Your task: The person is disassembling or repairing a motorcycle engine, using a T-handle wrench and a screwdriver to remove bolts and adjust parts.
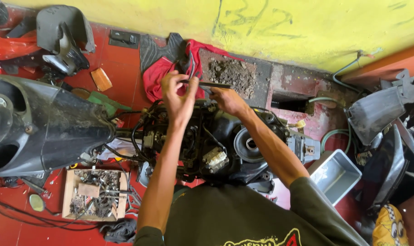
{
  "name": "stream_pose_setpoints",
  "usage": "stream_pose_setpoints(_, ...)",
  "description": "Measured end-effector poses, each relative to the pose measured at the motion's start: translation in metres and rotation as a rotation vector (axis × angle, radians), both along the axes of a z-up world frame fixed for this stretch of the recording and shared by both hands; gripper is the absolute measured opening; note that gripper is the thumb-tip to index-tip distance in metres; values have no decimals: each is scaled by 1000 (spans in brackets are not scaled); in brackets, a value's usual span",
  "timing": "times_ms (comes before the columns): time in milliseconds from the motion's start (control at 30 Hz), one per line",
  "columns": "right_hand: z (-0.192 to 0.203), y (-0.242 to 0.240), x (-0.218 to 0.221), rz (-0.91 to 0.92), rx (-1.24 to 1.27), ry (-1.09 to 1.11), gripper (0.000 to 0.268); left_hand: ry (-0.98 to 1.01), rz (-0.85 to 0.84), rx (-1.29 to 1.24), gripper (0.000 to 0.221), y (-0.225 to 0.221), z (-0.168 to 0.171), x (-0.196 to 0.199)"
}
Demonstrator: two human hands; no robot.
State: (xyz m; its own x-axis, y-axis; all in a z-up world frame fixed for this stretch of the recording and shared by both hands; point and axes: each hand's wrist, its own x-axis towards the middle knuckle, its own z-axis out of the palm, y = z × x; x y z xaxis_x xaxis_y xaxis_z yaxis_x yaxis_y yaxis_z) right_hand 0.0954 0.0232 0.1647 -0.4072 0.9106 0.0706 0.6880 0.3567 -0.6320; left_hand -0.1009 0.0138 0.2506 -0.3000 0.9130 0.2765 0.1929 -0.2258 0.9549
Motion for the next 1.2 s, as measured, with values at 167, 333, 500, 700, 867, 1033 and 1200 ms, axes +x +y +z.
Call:
stream_pose_setpoints(167,26,-16,-2,-36,-12,120,11,197,-159,207,34,3,32,3)
stream_pose_setpoints(333,27,-5,-1,-42,82,158,12,266,-201,279,47,16,31,-1)
stream_pose_setpoints(500,5,-3,0,3,21,177,11,234,-146,265,45,11,20,-1)
stream_pose_setpoints(700,14,-8,-2,3,36,202,11,205,-137,260,43,8,24,1)
stream_pose_setpoints(867,7,-5,-3,6,35,211,11,181,-134,202,38,7,22,-1)
stream_pose_setpoints(1033,38,-14,-10,24,47,168,9,78,-108,110,19,7,23,0)
stream_pose_setpoints(1200,17,-6,-11,117,57,-55,18,-272,-124,-360,40,9,9,-5)
